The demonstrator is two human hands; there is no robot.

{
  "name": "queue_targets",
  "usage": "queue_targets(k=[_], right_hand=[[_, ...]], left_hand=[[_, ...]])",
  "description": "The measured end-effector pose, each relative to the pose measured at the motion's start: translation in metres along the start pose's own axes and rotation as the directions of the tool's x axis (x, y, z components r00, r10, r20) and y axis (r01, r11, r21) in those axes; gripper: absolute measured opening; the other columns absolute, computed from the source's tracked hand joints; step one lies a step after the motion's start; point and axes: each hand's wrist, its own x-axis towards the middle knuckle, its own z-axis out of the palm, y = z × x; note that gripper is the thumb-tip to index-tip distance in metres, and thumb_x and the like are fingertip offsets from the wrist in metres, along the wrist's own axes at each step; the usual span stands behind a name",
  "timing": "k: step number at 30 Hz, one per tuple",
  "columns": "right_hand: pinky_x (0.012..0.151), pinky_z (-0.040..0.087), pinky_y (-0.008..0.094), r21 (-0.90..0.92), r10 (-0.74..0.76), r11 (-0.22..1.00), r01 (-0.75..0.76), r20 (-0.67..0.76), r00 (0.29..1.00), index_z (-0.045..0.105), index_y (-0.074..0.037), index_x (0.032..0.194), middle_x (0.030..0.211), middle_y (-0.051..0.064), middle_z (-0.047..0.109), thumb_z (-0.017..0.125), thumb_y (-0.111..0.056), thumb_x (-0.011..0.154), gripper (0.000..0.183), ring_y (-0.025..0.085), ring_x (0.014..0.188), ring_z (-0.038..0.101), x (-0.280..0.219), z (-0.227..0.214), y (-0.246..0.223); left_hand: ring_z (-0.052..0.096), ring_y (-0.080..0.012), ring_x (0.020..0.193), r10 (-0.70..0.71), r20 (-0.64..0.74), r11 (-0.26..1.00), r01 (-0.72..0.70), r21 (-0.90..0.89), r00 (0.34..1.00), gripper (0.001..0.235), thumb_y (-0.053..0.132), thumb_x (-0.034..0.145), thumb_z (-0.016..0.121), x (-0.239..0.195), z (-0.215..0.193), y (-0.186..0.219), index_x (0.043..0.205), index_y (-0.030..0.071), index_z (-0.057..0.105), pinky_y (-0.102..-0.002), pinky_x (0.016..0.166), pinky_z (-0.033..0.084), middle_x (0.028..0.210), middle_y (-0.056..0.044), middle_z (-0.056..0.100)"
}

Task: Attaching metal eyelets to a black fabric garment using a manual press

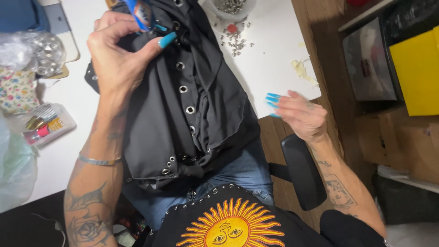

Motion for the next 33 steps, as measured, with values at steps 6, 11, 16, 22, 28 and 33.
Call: queue_targets(k=[6,11,16,22,28,33], right_hand=[[0.088,0.05,0.034,0.021,0.248,0.968,-0.248,-0.176,0.953,0.061,0.007,0.091,0.094,0.021,0.061,0.062,0.004,0.083,0.008,0.031,0.09,0.062,0.057,0.01,-0.023],[0.088,0.05,0.04,0.019,-0.086,0.996,0.091,-0.183,0.979,0.062,0.009,0.09,0.092,0.022,0.062,0.064,0.009,0.081,0.009,0.031,0.085,0.063,0.148,0.062,-0.032],[0.092,0.046,0.035,0.139,-0.207,0.965,0.224,-0.13,0.97,0.064,0.007,0.091,0.094,0.02,0.062,0.067,0.012,0.077,0.015,0.028,0.089,0.063,0.204,0.106,-0.018],[0.079,0.045,0.038,0.314,-0.239,0.91,0.272,-0.138,0.961,0.061,0.012,0.075,0.081,0.016,0.058,0.067,0.016,0.073,0.008,0.03,0.078,0.055,0.218,0.136,0.007],[0.087,0.051,0.031,0.473,-0.082,0.88,0.048,0.051,0.995,0.062,0.004,0.084,0.095,0.011,0.06,0.067,0.004,0.078,0.008,0.022,0.091,0.058,0.223,0.132,0.0],[0.1,0.043,0.037,0.467,-0.006,0.882,-0.057,0.133,0.991,0.062,0.002,0.091,0.11,0.02,0.055,0.061,0.0,0.082,0.009,0.026,0.111,0.051,0.22,0.133,-0.007]], left_hand=[[0.055,-0.0182,0.084,0.103,-0.027,0.995,-0.104,-0.004,0.994,0.027,0.022,0.07,0.083,0.001,0.001,-0.017,0.083,0.005,0.065,-0.028,0.079,0.038,0.083,-0.007,0.062],[0.055,-0.0151,0.079,0.008,0.004,1.0,-0.008,0.029,1.0,0.028,0.03,0.067,0.082,0.001,-0.011,-0.006,0.079,0.009,0.065,-0.028,0.075,0.038,0.08,-0.003,0.058],[0.056,-0.013,0.079,-0.076,0.063,0.997,0.076,0.007,0.995,0.027,0.028,0.066,0.081,0.006,-0.018,-0.009,0.084,0.013,0.067,-0.023,0.07,0.043,0.083,-0.002,0.059],[0.058,-0.0124,0.076,-0.076,0.021,0.997,0.076,-0.003,0.997,0.029,0.032,0.06,0.082,0.005,-0.023,-0.011,0.078,0.014,0.067,-0.023,0.067,0.044,0.08,0.0,0.059],[0.057,-0.0176,0.079,-0.129,0.163,0.992,0.126,0.029,0.978,0.04,0.037,0.055,0.083,0.007,-0.03,-0.008,0.084,0.015,0.067,-0.029,0.069,0.042,0.084,-0.001,0.058],[0.058,-0.0135,0.08,-0.241,0.175,0.969,0.247,-0.012,0.955,0.031,0.03,0.055,0.082,0.008,-0.032,-0.007,0.078,0.016,0.069,-0.026,0.069,0.042,0.083,0.001,0.059]])
